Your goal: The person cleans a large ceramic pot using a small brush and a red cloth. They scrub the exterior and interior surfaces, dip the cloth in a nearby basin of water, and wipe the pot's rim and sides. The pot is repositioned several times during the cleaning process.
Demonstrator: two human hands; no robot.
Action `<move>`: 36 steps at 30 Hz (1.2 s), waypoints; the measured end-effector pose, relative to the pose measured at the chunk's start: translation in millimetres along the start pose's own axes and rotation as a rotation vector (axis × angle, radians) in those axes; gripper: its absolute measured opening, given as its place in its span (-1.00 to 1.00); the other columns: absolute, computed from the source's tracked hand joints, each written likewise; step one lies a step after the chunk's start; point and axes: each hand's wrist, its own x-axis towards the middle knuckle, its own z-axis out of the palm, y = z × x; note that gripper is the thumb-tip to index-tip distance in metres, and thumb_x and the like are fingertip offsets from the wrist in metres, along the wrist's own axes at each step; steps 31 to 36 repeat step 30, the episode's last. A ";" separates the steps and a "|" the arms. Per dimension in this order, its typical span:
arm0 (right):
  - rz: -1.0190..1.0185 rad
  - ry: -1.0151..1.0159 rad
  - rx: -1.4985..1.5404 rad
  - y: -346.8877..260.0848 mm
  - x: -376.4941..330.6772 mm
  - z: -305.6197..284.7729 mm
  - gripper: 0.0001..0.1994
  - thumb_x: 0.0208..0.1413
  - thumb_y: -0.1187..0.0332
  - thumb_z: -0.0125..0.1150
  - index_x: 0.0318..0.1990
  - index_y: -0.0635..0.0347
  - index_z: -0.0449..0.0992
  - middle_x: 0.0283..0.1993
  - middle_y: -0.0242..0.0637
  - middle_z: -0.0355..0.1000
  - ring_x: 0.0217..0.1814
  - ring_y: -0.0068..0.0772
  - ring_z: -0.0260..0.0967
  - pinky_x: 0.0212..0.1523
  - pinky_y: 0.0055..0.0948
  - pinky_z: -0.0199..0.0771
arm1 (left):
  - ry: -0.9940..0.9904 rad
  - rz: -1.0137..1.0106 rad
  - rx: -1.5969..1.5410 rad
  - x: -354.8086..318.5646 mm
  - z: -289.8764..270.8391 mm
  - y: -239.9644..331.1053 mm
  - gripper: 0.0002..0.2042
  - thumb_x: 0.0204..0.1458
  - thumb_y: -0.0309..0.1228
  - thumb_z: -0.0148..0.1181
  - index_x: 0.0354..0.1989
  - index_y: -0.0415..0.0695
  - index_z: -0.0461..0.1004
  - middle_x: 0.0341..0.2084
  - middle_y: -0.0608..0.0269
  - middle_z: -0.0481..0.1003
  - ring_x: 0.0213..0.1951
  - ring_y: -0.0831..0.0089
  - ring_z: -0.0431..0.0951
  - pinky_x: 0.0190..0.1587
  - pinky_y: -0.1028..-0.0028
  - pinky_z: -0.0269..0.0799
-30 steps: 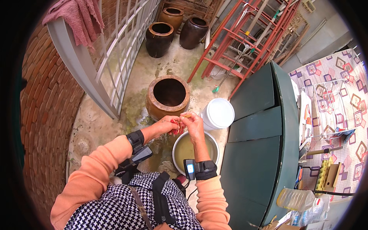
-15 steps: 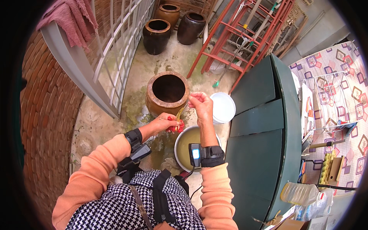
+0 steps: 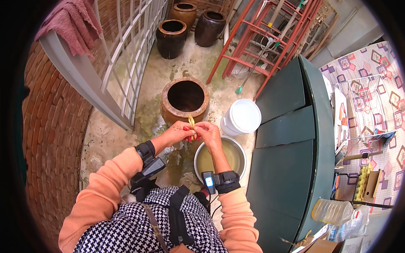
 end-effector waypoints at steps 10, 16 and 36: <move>-0.027 0.134 0.169 12.7 -1.0 1.5 -0.88 0.02 0.42 0.18 -0.32 0.28 0.46 -0.51 -0.37 0.42 -0.58 -0.66 0.32 -0.60 -0.68 0.34 | 0.043 0.132 0.267 5.4 -2.8 -7.0 -0.81 0.11 -0.44 -0.01 -0.19 -0.23 0.49 -0.54 0.37 0.46 -0.52 0.66 0.40 -0.45 0.60 0.35; 0.056 0.170 0.486 6.5 1.5 -3.2 -0.90 0.08 0.43 0.10 -0.31 0.26 0.37 -0.55 -0.39 0.38 -0.66 -0.71 0.23 -0.73 -0.78 0.14 | 0.201 0.245 0.400 -0.5 4.2 5.1 -0.73 0.13 -0.42 -0.03 -0.02 -0.20 0.42 -0.55 0.31 0.47 -0.54 0.64 0.41 -0.45 0.56 0.41; 0.281 -0.158 0.356 9.0 -1.6 -5.3 -0.91 0.04 0.45 0.12 -0.32 0.28 0.45 -0.51 -0.42 0.37 -0.57 -0.68 0.25 -0.61 -0.70 0.26 | 0.080 0.382 0.795 -2.0 1.5 1.6 -0.50 0.04 -0.56 -0.06 0.21 0.00 0.17 -0.44 0.12 0.54 -0.49 0.33 0.52 -0.37 0.44 0.43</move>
